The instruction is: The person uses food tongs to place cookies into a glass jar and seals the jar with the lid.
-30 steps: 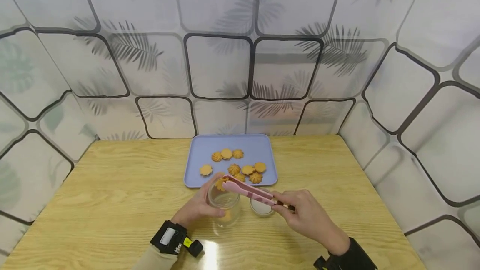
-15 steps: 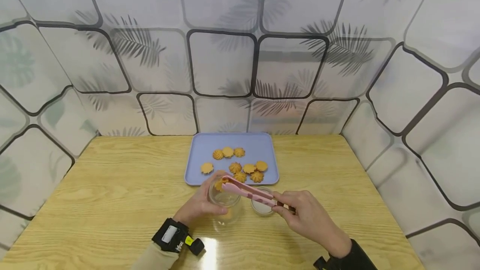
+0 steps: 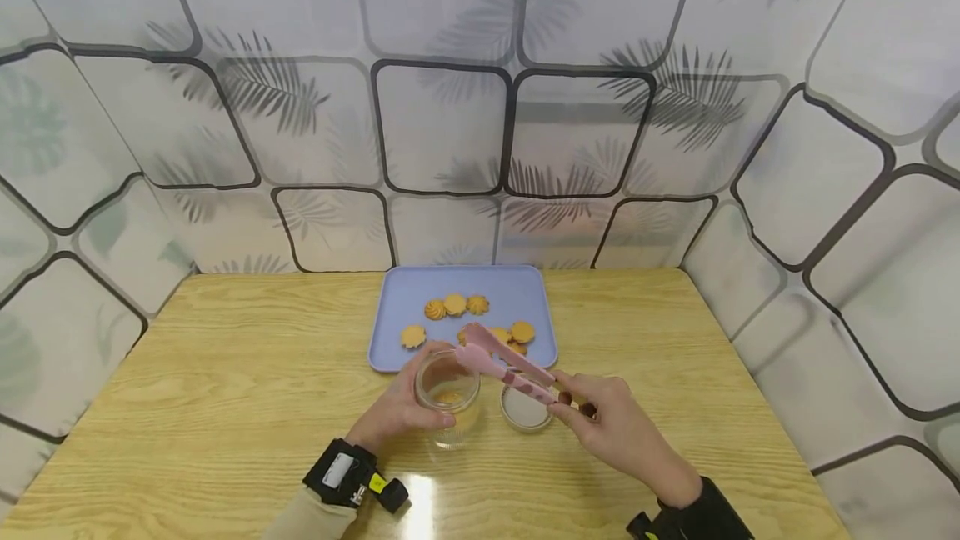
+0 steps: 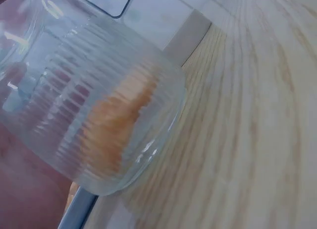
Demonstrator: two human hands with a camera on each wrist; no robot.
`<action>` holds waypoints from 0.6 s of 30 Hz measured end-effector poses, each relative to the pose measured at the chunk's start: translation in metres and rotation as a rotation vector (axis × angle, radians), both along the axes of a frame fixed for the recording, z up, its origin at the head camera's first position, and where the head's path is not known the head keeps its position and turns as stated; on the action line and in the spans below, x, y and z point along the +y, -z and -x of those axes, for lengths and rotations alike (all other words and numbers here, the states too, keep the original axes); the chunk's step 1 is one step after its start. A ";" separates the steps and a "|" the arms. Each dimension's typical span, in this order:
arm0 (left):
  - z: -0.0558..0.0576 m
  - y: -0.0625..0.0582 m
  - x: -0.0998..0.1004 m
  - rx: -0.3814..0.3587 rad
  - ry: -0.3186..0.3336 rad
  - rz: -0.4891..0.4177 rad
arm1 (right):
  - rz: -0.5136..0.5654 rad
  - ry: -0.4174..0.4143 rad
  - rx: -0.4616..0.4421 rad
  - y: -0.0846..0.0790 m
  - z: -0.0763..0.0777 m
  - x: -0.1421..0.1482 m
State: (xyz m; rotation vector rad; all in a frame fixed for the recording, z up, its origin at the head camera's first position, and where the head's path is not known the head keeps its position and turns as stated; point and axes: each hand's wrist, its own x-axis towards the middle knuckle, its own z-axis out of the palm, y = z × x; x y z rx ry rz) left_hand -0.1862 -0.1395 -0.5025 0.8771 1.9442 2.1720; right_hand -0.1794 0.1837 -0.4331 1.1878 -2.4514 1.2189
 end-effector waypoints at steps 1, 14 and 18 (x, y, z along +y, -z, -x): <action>0.000 0.001 0.001 0.009 0.001 -0.016 | 0.005 0.029 -0.009 0.001 0.003 0.001; -0.003 0.008 0.008 0.020 -0.031 -0.065 | -0.222 0.342 -0.099 0.028 0.035 0.020; -0.003 0.006 0.006 -0.003 -0.024 -0.059 | -0.326 0.373 -0.132 0.036 0.042 0.025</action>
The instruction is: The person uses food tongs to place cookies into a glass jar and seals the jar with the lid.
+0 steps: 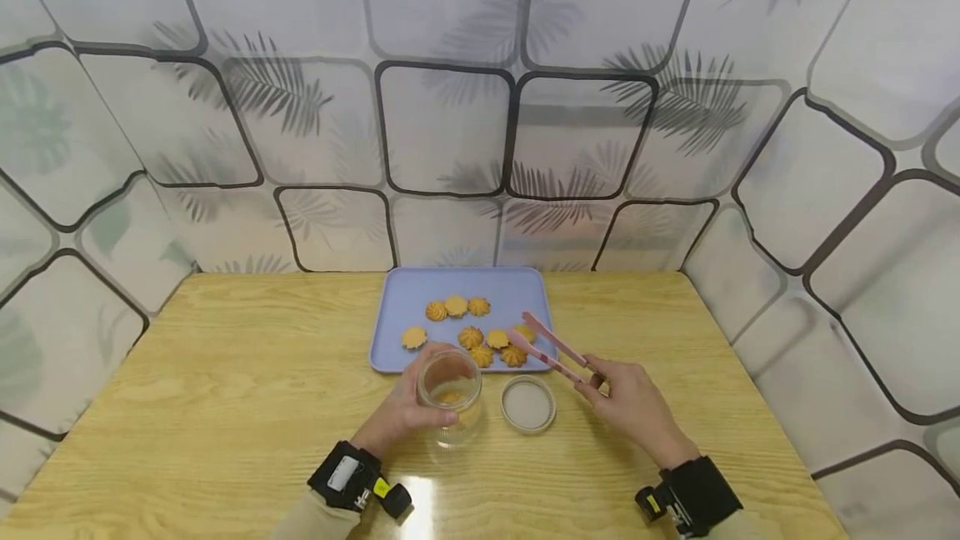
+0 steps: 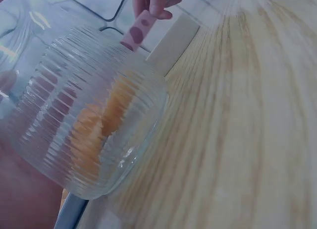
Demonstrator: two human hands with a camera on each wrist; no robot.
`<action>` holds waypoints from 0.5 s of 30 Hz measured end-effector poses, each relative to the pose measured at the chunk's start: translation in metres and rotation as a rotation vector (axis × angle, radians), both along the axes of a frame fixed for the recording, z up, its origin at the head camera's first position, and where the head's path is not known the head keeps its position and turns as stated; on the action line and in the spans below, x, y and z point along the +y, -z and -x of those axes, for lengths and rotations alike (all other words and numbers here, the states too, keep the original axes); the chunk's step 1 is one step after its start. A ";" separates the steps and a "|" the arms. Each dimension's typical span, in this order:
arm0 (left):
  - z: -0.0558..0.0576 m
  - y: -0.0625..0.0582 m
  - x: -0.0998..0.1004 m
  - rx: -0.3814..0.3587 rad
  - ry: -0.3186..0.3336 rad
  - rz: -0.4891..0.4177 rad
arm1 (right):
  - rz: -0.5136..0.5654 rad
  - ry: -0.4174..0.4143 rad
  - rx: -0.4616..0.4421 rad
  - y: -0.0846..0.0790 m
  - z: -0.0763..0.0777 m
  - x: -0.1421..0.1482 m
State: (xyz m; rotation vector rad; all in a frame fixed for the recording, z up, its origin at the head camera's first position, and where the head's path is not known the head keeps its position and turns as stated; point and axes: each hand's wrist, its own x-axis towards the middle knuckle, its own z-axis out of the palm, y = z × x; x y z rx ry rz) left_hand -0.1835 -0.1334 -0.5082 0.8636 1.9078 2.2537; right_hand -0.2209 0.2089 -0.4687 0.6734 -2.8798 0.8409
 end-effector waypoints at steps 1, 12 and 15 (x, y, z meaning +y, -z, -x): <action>0.000 -0.001 0.000 -0.005 0.004 0.001 | -0.015 0.008 -0.004 0.002 0.001 0.001; 0.002 0.001 -0.001 0.017 -0.007 0.022 | -0.085 -0.008 0.035 0.003 0.016 0.002; 0.002 0.002 -0.001 0.027 -0.009 0.030 | -0.107 -0.015 0.043 0.003 0.021 0.001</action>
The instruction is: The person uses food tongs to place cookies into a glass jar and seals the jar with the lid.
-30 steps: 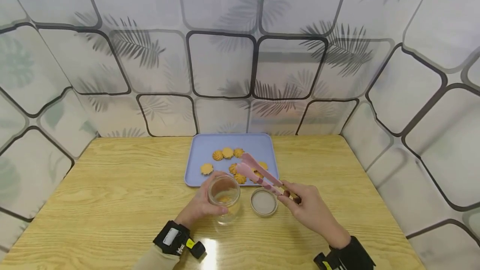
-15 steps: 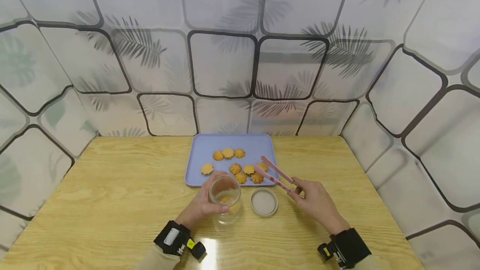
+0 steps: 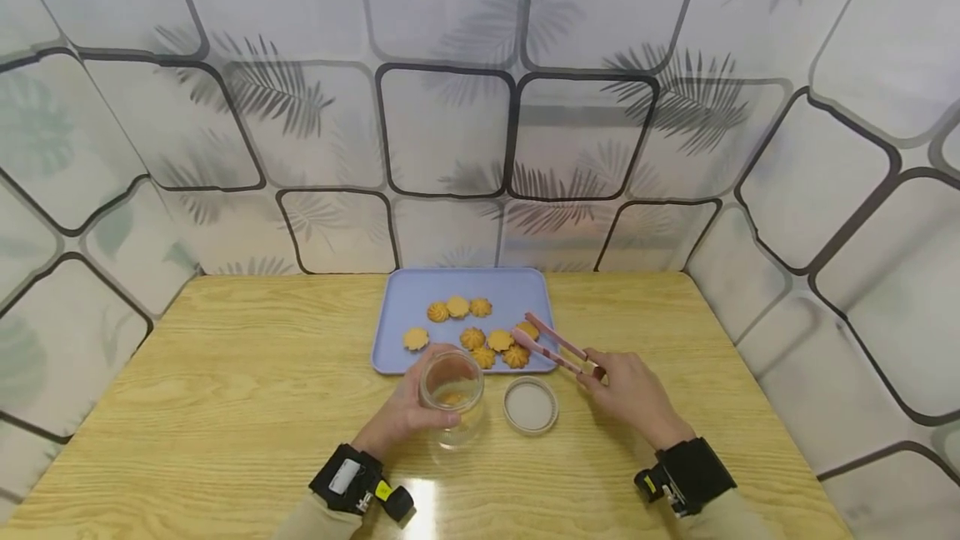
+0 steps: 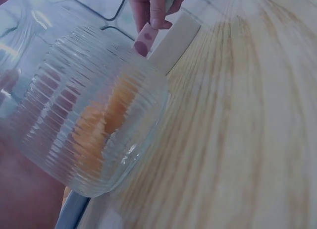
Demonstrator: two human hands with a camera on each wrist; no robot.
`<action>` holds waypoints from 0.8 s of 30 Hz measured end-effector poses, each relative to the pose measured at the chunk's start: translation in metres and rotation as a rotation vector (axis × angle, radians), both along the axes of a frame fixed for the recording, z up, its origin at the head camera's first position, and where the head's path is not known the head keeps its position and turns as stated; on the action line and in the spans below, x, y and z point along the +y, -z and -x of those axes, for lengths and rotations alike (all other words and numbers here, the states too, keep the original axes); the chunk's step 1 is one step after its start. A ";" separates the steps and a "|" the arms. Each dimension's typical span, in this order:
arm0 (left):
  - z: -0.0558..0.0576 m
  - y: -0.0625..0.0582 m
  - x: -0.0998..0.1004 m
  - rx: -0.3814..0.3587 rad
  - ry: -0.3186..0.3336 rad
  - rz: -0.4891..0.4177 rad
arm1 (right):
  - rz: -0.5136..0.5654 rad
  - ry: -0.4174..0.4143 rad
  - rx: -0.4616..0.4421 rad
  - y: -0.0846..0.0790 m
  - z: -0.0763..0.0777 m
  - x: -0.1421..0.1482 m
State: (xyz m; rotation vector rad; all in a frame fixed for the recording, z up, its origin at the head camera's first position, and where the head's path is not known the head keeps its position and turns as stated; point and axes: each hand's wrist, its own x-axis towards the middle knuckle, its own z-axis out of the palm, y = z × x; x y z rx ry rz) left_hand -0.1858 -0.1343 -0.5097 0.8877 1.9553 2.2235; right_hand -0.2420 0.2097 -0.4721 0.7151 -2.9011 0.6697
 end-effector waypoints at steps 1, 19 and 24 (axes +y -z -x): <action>0.000 0.000 0.000 0.003 0.000 -0.001 | -0.004 -0.001 0.002 0.000 0.001 0.000; 0.000 -0.001 0.000 -0.016 0.013 -0.022 | 0.073 0.037 0.001 0.006 0.001 -0.001; -0.001 -0.001 0.000 -0.020 0.015 -0.026 | 0.164 0.044 -0.044 0.000 -0.003 -0.005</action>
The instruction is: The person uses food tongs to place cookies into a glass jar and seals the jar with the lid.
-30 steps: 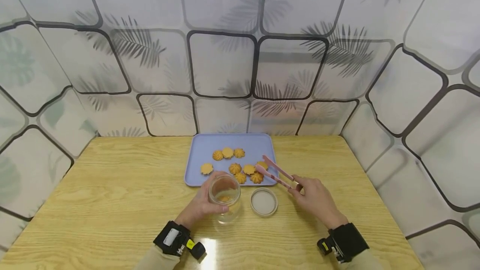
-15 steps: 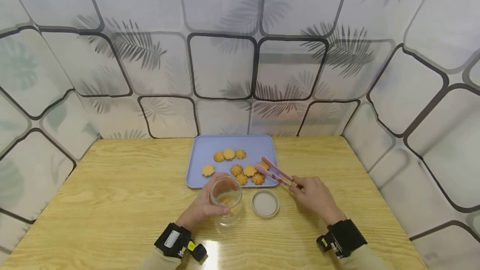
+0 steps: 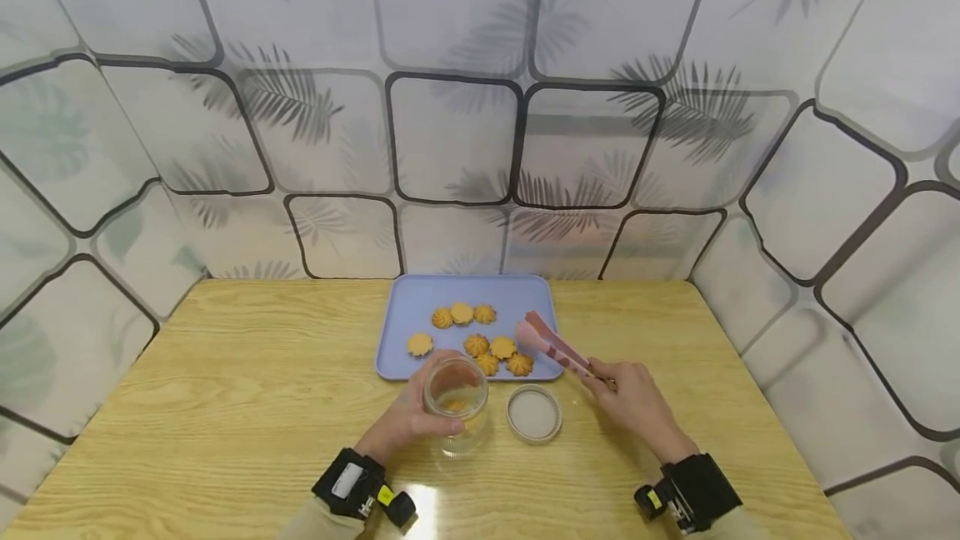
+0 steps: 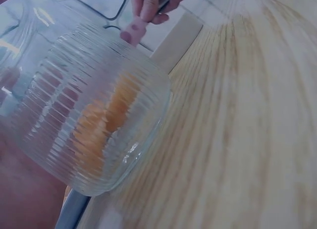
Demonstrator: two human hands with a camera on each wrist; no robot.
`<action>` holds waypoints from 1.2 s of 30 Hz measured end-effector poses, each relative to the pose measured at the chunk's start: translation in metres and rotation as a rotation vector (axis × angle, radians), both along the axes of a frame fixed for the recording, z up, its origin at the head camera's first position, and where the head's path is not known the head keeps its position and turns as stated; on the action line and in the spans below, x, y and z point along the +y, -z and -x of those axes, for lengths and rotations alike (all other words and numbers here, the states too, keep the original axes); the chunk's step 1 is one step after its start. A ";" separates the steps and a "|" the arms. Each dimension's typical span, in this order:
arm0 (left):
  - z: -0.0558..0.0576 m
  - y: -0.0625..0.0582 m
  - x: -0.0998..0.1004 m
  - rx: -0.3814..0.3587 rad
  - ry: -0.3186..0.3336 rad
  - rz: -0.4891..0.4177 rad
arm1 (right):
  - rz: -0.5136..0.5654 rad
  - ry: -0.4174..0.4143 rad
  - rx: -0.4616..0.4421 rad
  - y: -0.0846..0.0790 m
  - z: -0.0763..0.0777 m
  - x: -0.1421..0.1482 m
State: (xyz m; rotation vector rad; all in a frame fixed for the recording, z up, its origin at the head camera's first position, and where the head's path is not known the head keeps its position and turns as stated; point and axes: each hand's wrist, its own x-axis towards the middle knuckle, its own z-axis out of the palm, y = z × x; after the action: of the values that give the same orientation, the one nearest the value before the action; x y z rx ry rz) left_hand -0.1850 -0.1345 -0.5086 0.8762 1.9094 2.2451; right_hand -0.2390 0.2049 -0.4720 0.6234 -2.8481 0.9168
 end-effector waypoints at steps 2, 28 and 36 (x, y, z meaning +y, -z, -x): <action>0.000 0.000 0.000 -0.002 0.002 0.000 | 0.058 -0.005 -0.044 -0.004 -0.003 -0.002; -0.001 -0.001 -0.006 -0.034 -0.039 0.052 | 0.338 -0.443 0.084 -0.036 -0.044 -0.027; -0.001 0.002 -0.004 -0.068 -0.034 0.083 | 0.293 -0.521 0.115 -0.039 -0.051 -0.025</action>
State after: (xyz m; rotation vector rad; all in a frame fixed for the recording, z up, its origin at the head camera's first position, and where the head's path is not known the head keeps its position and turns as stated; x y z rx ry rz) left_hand -0.1842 -0.1389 -0.5104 0.7525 1.9862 2.1667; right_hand -0.1883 0.1802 -0.4328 1.3556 -2.4127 1.2815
